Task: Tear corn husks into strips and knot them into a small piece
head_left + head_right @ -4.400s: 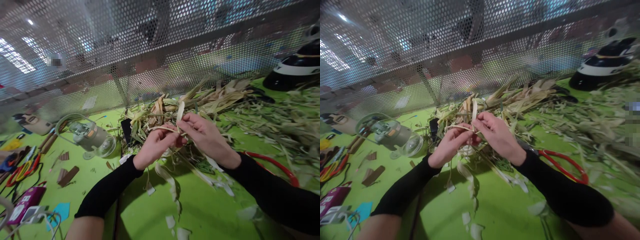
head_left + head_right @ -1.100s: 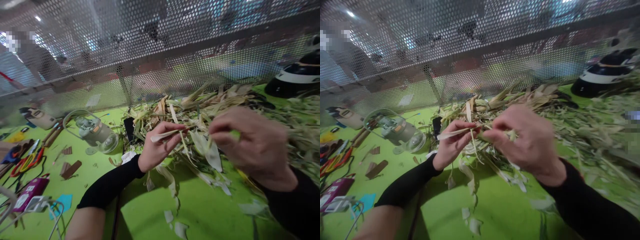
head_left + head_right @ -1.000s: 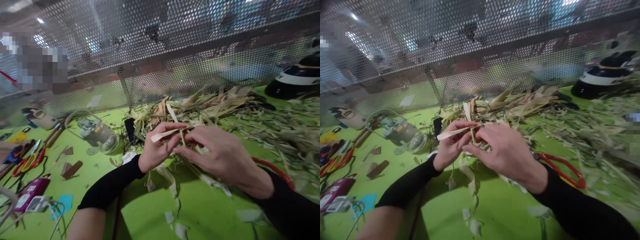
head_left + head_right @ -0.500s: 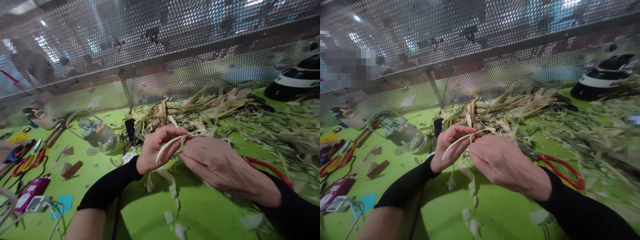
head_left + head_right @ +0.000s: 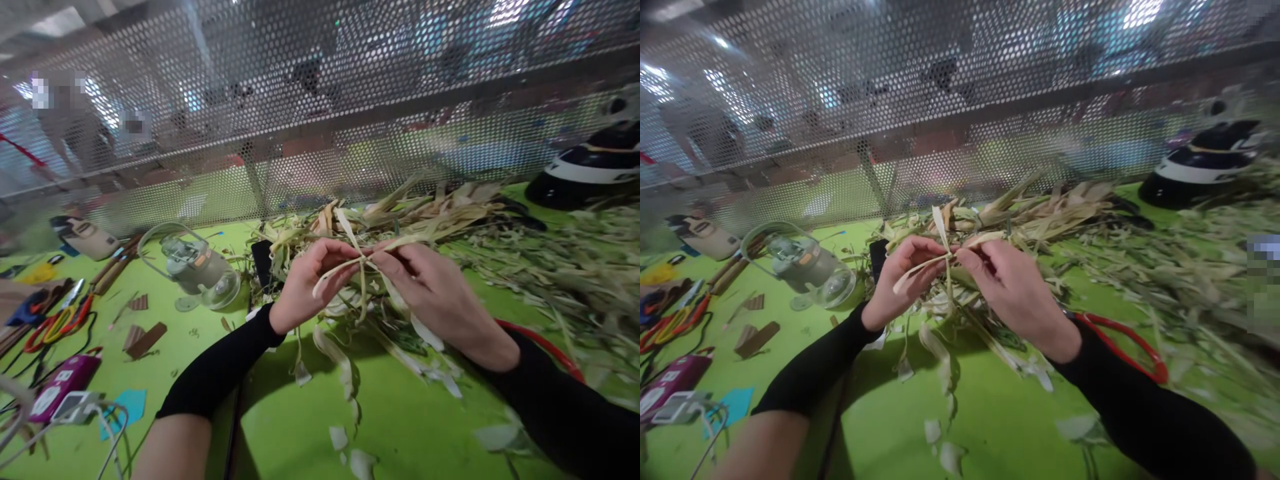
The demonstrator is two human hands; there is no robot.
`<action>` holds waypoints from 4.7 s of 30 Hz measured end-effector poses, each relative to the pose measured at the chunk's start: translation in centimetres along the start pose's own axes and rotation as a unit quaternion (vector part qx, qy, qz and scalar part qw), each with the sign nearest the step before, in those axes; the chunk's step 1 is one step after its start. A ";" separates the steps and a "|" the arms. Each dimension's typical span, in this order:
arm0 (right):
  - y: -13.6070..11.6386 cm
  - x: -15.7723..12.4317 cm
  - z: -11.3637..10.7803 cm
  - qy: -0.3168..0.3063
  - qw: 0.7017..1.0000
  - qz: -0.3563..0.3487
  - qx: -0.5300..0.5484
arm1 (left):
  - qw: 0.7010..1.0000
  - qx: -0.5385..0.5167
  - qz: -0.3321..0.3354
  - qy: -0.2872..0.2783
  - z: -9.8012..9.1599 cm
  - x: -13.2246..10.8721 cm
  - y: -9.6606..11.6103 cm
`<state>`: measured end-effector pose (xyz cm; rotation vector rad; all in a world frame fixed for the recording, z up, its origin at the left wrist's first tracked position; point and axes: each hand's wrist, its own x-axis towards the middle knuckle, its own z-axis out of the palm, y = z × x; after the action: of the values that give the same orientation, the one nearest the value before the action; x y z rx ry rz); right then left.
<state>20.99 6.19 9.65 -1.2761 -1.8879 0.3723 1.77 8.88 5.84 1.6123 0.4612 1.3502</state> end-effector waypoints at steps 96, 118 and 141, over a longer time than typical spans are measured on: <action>-0.1 -0.6 2.1 -0.008 0.915 0.126 0.384 | 0.962 -0.160 -0.204 0.083 0.9 0.9 1.4; 1.4 0.2 2.5 0.073 0.985 -0.014 0.156 | 0.974 -0.093 -0.197 0.058 1.2 0.6 -0.7; 4.0 2.4 2.5 0.013 0.946 0.161 0.280 | 0.952 -0.137 -0.269 0.041 0.0 0.8 -1.9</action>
<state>21.28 10.54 6.64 -1.1739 -1.3961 0.9815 2.60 10.43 4.69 1.0982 0.6753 1.0112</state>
